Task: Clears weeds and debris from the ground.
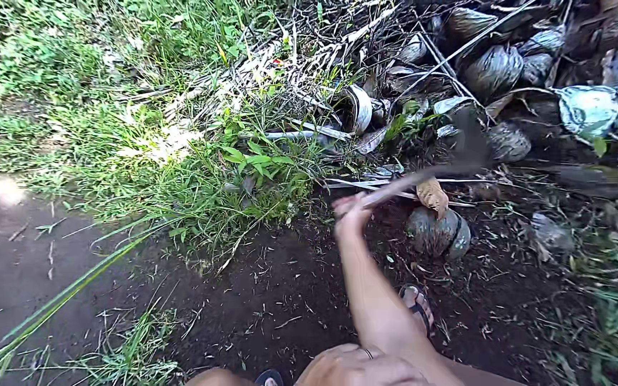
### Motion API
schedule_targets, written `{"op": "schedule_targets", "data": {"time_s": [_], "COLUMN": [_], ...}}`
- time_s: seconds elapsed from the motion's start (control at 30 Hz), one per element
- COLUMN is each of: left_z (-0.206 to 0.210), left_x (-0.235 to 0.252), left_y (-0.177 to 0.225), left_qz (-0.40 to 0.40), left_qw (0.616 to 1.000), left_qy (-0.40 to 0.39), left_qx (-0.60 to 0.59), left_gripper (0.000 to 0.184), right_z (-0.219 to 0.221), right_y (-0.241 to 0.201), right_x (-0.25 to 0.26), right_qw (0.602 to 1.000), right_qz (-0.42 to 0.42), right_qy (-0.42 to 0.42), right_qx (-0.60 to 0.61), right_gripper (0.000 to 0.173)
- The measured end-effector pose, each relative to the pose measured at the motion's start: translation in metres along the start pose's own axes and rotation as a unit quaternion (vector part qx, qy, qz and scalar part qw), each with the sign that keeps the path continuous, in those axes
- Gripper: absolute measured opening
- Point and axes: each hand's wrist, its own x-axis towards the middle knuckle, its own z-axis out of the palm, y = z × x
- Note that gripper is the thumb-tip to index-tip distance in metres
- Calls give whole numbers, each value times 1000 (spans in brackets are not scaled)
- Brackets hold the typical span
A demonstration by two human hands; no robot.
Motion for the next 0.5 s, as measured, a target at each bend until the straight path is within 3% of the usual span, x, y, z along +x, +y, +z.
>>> {"op": "schedule_targets", "data": {"time_s": [0.07,0.1,0.17,0.37,0.5], "left_z": [4,5,8,5,-5], "left_x": [4,5,3,-9,-15], "left_y": [-5,-9,-18,0,9], "left_qz": [-8,-11,-18,-4,7], "left_qw": [1000,999,999,999,1000], "left_qy": [-12,-10,-5,-12,-11], "left_qx": [14,31,37,48,-2], "left_gripper": [27,26,24,25,26], "right_z": [-26,-34,-49,-77,-58], "right_y": [64,79,85,11,-59], "right_x": [-38,-52,-76,-63,-37], "right_qw": [950,918,905,935,977], "right_qz": [208,282,341,133,-38], "right_qy": [-126,-159,-141,-54,59], "right_qx": [-197,-228,-211,-324,-201], "right_gripper": [37,37,34,45,44]}}
